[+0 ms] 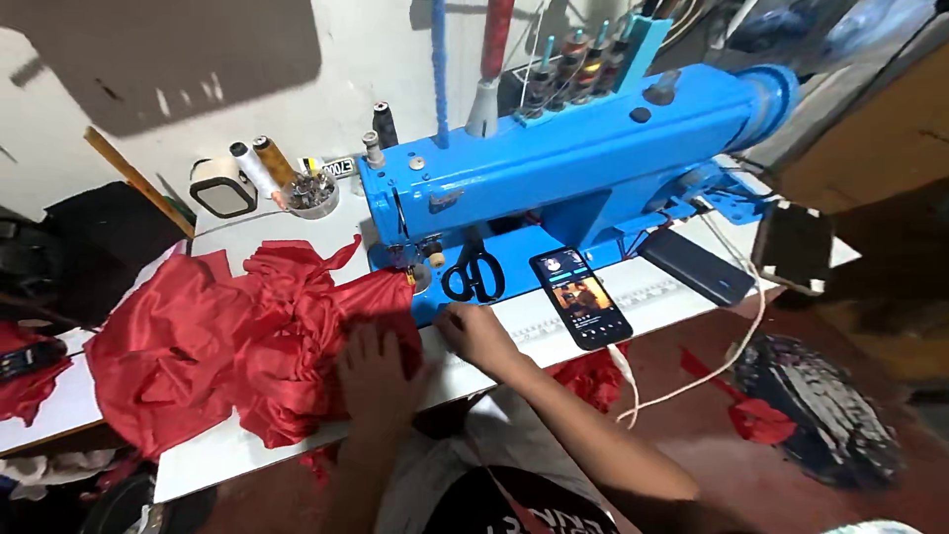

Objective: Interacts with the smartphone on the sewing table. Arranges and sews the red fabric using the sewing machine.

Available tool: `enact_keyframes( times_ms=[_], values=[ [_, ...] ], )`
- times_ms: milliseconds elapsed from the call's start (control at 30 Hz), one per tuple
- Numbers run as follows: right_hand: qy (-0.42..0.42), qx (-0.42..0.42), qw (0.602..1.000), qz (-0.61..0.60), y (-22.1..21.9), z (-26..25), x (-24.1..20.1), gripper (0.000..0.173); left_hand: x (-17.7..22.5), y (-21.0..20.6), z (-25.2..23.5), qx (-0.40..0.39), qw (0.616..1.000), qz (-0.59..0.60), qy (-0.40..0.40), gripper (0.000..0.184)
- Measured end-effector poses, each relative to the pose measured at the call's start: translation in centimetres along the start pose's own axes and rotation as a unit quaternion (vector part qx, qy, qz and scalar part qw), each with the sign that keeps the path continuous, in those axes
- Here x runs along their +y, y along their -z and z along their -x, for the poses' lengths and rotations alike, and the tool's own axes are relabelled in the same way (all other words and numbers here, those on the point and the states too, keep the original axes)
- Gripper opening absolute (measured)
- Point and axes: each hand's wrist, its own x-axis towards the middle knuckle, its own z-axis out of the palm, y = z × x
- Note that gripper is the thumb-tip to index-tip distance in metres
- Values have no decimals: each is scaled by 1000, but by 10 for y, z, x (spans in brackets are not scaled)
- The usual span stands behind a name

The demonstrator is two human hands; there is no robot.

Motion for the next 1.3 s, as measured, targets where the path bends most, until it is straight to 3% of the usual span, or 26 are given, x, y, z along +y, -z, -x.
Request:
enact_keyframes(
  times_ms=[67, 133, 233, 300, 433, 533, 633, 700, 767, 833, 933, 1000, 1133, 1300],
  values=[
    [-8, -18, 999, -25, -4, -1, -3, 31, 12, -14, 11, 50, 999, 9, -9, 45],
    [-26, -36, 996, -74, -7, 2, -2, 30, 9, -14, 11, 39, 996, 34, 67, 27],
    [-49, -29, 983, -174, -12, 3, 1, 26, -10, 11, 1, 33, 978, 151, 143, 30],
    [-63, -26, 961, -267, -16, 1, 0, 27, -21, 26, -4, 44, 945, 276, 169, 27],
    [-127, -49, 862, -488, -26, -5, -15, 32, -23, 36, -9, 46, 860, 457, 221, 18],
    [-215, -60, 765, -604, -35, -13, -27, 34, -13, 40, -4, 4, 833, 503, 231, 17],
    [-263, -25, 695, -669, -45, -18, -35, 29, -9, 39, 0, -13, 834, 508, 214, 16],
    [-251, 9, 675, -693, -47, -19, -37, 27, -11, 36, -3, -4, 868, 459, 190, 16],
    [-199, 55, 694, -689, -51, -20, -33, 21, -19, 33, -16, 3, 907, 395, 144, 24],
    [-115, 107, 775, -612, -56, -18, -25, 14, -29, 25, -37, -4, 927, 365, 86, 30],
    [-22, 157, 923, -350, -55, -15, -8, 16, -28, 8, -68, -70, 952, 296, 33, 44],
    [-20, 137, 978, -158, -41, -3, -8, 24, -22, -8, -76, -71, 975, 208, 37, 49],
    [-39, 88, 995, 6, -29, 9, -6, 32, -29, -29, -77, -111, 992, 53, 42, 67],
    [-12, 90, 992, 86, -40, 16, -1, 38, -65, -26, -70, -152, 986, 2, -72, 65]
  ],
)
